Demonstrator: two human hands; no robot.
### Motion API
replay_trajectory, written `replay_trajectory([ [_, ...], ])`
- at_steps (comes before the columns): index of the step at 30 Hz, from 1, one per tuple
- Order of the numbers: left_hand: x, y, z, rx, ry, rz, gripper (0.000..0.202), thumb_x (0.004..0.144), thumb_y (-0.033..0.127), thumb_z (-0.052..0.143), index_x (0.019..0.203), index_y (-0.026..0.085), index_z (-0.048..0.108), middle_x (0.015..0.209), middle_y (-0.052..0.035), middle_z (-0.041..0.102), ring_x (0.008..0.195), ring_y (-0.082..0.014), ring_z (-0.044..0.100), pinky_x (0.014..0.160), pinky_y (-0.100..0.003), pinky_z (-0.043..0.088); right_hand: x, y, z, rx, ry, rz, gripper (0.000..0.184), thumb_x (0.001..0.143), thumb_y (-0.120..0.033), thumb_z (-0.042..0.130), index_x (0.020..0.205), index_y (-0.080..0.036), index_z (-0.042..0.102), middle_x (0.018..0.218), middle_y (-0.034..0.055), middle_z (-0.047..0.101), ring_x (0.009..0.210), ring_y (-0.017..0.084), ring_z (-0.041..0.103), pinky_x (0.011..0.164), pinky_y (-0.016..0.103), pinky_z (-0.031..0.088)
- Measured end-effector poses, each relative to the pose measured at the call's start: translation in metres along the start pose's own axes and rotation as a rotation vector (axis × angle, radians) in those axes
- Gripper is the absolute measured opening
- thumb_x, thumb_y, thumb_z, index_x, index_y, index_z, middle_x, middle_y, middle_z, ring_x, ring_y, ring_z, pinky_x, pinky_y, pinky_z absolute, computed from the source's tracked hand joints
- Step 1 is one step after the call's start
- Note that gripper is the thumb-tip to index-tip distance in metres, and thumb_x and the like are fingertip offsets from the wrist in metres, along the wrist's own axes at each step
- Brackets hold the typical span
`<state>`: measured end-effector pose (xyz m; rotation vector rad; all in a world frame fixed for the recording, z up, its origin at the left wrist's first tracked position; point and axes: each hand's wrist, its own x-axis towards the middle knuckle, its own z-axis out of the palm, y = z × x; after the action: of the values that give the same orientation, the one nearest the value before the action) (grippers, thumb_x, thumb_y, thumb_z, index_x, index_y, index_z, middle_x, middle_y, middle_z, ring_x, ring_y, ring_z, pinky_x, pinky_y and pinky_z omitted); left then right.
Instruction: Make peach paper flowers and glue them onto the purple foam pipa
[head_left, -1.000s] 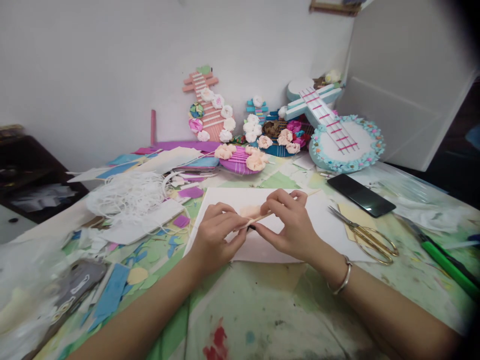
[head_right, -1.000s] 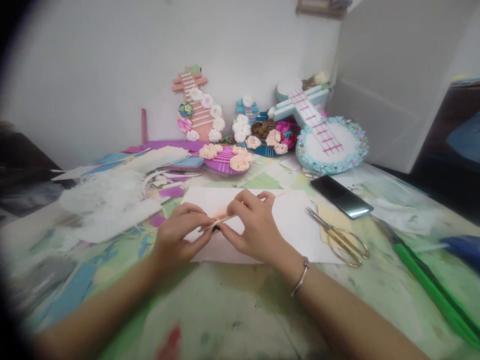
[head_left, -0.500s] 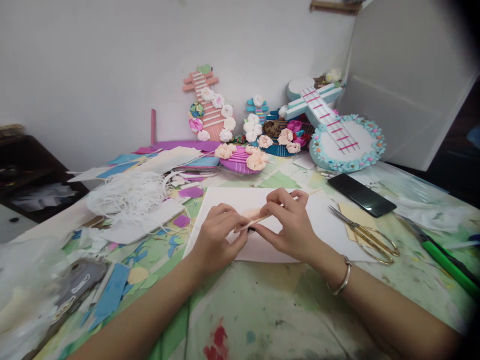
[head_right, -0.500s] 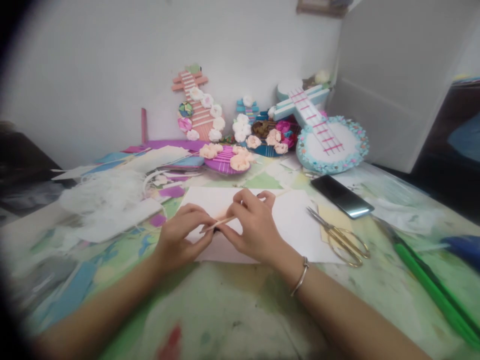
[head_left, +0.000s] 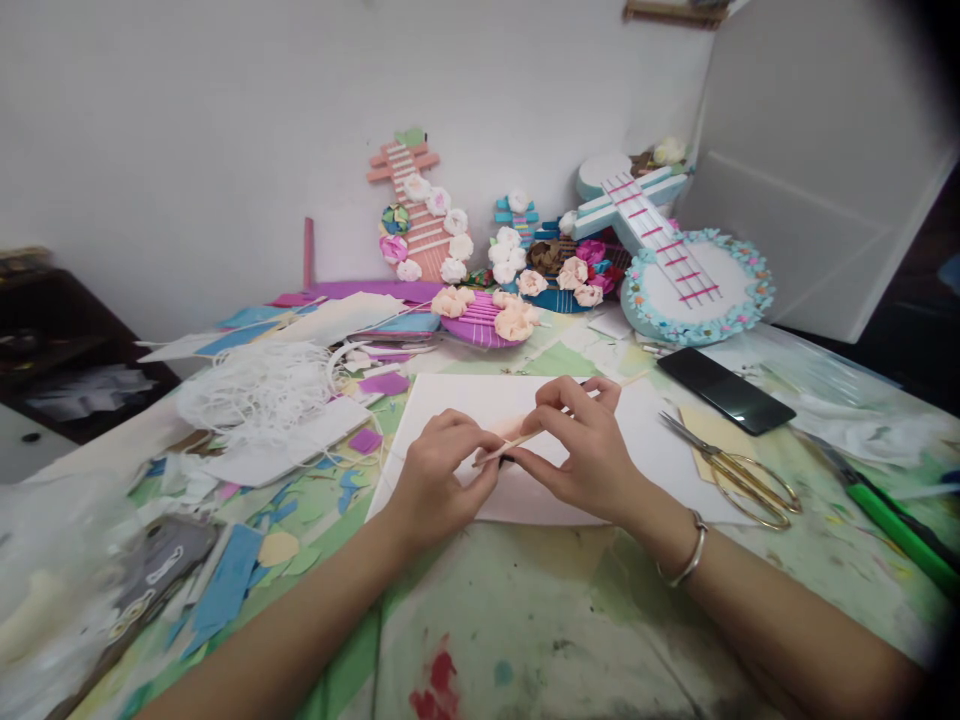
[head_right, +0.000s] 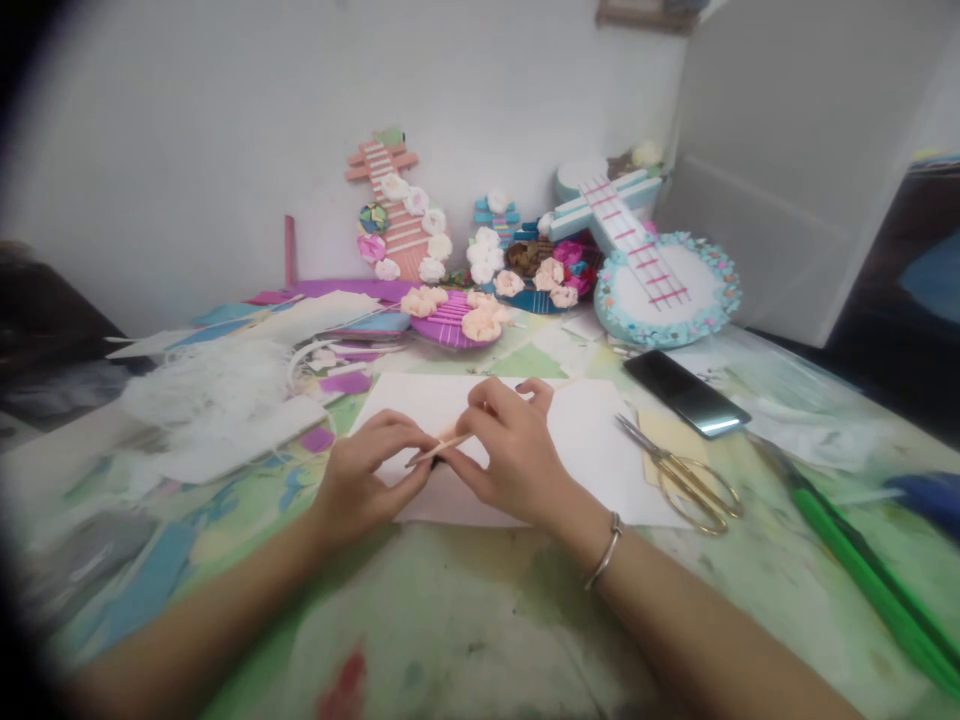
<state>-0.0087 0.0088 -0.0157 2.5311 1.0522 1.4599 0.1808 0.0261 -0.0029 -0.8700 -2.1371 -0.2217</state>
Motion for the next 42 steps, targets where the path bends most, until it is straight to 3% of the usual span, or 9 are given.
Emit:
replay_trajectory([
  [6, -0.0015, -0.0009, 0.0012, 0.007, 0.046, 0.077, 0.023, 0.074, 0.003, 0.060, 0.093, 0.014, 0.065, 0.073, -0.0054, 0.067, 0.071, -0.0170, 0.056, 0.066, -0.031, 0.047, 0.0012, -0.0004, -0.0020, 0.032, -0.007, -0.005, 0.018, 0.082, -0.034, 0.061, 0.076, -0.017, 0.061, 0.083, 0.0028, 0.052, 0.077, 0.015, 0.053, 0.083, 0.039, 0.024],
  [11, -0.0026, 0.0000, 0.0015, 0.053, 0.076, 0.092, 0.020, 0.074, 0.004, 0.062, 0.091, 0.015, 0.066, 0.072, -0.0052, 0.067, 0.072, -0.0170, 0.057, 0.065, -0.031, 0.046, 0.0011, -0.0007, -0.0034, 0.042, -0.014, 0.018, 0.019, 0.083, -0.035, 0.060, 0.077, -0.017, 0.061, 0.083, 0.0026, 0.050, 0.077, 0.016, 0.052, 0.083, 0.039, 0.024],
  [21, -0.0020, 0.0004, 0.0011, -0.012, -0.049, 0.045, 0.018, 0.079, 0.006, 0.055, 0.092, 0.015, 0.063, 0.073, -0.0056, 0.065, 0.074, -0.0177, 0.056, 0.067, -0.033, 0.047, 0.0007, -0.0004, -0.0021, 0.048, -0.045, 0.019, 0.019, 0.081, -0.033, 0.061, 0.073, -0.016, 0.059, 0.084, 0.0025, 0.051, 0.076, 0.015, 0.052, 0.083, 0.039, 0.023],
  [42, -0.0019, 0.0037, -0.0004, -0.087, -0.075, -0.030, 0.023, 0.077, 0.005, 0.054, 0.094, 0.016, 0.065, 0.076, -0.0053, 0.067, 0.072, -0.0173, 0.057, 0.068, -0.033, 0.046, 0.0009, 0.0026, -0.0017, 0.031, -0.019, -0.031, 0.016, 0.080, -0.030, 0.063, 0.074, -0.017, 0.057, 0.085, 0.0023, 0.052, 0.076, 0.014, 0.052, 0.083, 0.038, 0.022],
])
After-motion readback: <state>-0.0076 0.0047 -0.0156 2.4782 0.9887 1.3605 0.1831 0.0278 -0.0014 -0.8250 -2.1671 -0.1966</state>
